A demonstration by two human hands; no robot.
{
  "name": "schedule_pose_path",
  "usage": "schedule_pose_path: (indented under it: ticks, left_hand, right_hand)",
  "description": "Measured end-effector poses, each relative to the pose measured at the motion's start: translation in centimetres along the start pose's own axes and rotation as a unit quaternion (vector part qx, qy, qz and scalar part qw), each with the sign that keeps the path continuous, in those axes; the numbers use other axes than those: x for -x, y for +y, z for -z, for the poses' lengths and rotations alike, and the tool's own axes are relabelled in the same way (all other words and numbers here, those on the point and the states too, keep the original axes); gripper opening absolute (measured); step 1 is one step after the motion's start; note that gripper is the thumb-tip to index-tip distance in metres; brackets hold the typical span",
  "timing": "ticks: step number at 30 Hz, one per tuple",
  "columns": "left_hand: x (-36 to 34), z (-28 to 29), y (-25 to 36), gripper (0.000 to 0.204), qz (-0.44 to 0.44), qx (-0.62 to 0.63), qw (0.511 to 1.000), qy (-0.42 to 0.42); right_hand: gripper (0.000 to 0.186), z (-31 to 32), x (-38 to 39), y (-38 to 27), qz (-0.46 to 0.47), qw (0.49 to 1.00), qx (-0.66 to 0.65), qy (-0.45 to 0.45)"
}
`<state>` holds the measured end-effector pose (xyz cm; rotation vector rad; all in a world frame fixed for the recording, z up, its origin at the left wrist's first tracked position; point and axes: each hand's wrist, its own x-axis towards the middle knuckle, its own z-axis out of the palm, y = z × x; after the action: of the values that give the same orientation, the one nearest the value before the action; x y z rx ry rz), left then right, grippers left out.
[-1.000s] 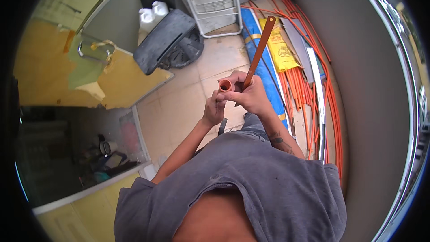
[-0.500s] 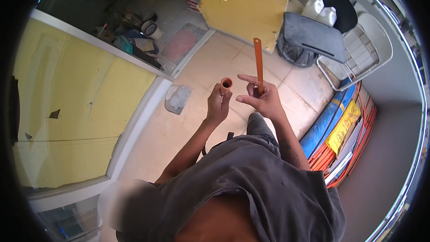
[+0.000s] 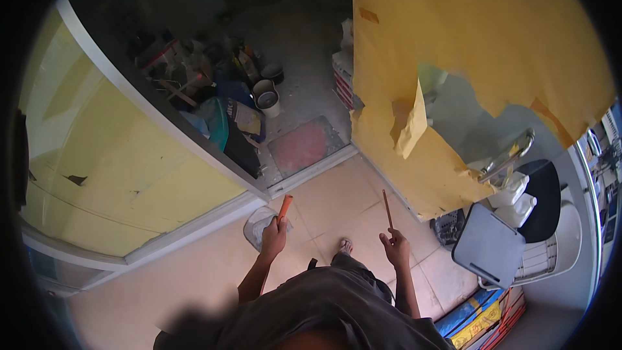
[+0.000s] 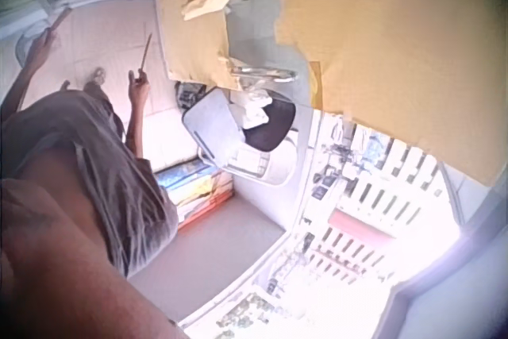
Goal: The person cuts a piece of orange conduit with a hand saw, then walks through a room containing cement bags and picks up a different piece of conduit from a pile on a balcony.
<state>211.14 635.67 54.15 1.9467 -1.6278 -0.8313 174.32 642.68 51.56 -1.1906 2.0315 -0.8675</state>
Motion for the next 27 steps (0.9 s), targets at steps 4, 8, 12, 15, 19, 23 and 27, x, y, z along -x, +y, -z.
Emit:
schedule_pose_path:
  ticks: [4,8,12,15,19,23,27]
  left_hand:
    - [-7.7,3.2,1.3,0.036,0.052,-0.014,0.996,0.076]
    - [-14.8,3.7,-2.0,0.034,0.139,-0.033,0.982,0.123]
    - [-26.3,3.8,-4.0,0.034,0.161,-0.019,0.976,0.144]
    - [-38.3,5.1,-4.6,0.032,0.151,-0.049,0.972,0.173]
    - [-56.4,10.1,-2.2,0.032,0.103,-0.018,0.974,0.199]
    - [-75.3,14.8,6.3,0.042,0.078,0.016,0.974,0.214]
    - [-92.9,15.8,11.5,0.045,0.034,0.055,0.977,0.202]
  right_hand:
    - [0.032,-4.9,-17.0,-7.5,0.162,0.983,-0.037,-0.081]
    - [0.027,-12.2,-31.0,-19.5,0.229,0.96,-0.037,-0.16]
    - [0.022,-21.6,-46.3,-22.9,0.31,0.936,0.047,-0.159]
    - [0.021,-28.3,-57.6,-18.7,0.33,0.902,0.224,-0.166]
    - [0.021,-30.8,-63.2,-16.2,0.332,0.882,0.264,-0.204]
    - [0.022,-31.1,-69.2,-18.6,0.322,0.916,0.185,-0.154]
    - [0.027,-34.1,-79.7,-23.5,0.065,0.98,0.124,-0.144]
